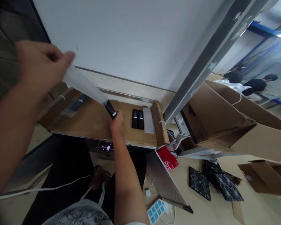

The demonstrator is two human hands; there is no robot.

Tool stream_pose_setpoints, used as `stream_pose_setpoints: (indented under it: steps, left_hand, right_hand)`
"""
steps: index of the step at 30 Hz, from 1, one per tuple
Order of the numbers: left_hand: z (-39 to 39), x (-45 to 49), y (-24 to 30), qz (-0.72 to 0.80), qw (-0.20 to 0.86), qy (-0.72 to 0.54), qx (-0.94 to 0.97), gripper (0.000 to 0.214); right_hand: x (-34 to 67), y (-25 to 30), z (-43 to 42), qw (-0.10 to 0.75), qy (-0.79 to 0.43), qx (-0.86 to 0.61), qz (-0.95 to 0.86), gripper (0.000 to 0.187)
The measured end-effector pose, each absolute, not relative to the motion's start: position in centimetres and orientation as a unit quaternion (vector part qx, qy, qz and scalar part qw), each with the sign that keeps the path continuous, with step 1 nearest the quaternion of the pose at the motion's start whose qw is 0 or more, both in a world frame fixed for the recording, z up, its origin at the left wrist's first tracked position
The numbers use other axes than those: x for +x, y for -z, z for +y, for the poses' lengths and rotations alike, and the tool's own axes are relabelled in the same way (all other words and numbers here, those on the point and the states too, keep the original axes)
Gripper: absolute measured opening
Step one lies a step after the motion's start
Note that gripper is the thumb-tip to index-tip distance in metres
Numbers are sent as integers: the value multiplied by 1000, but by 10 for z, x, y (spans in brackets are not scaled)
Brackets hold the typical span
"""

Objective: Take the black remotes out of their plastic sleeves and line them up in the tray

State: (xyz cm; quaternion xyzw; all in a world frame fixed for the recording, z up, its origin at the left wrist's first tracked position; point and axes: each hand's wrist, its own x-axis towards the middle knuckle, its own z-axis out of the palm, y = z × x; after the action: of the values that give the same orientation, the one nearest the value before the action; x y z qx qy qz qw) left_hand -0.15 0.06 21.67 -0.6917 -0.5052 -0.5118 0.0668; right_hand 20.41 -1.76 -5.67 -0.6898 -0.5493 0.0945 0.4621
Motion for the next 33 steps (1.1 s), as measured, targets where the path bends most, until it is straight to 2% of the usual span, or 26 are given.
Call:
stream_pose_setpoints:
  steps: [2, 5, 8, 10, 14, 23, 33]
  left_hand:
    - [7, -23, -213, -503, 69, 587, -631, 51]
    - [23, -41, -164, -512, 6, 649, -563, 49]
    - [33, -35, -78, -572, -121, 622, -520, 43]
    - [34, -25, -21, -613, -189, 584, -497, 40]
    - [29, -9, 47, -614, -217, 528, -545, 42]
    - [34, -12, 56, -596, -221, 478, -606, 43]
    - [29, -10, 55, -579, -216, 462, -636, 44]
  right_hand:
    - [203, 53, -19, 468, -79, -716, -512, 39]
    - [202, 48, -21, 464, -50, -749, -470, 45]
    - [201, 47, -23, 442, -23, -770, -460, 56]
    - [203, 49, -24, 411, -1, -779, -473, 55]
    - [213, 52, -27, 336, 33, -789, -514, 49]
    - [232, 55, -23, 226, 62, -825, -515, 42]
    - [234, 62, -21, 204, 102, -845, -483, 37]
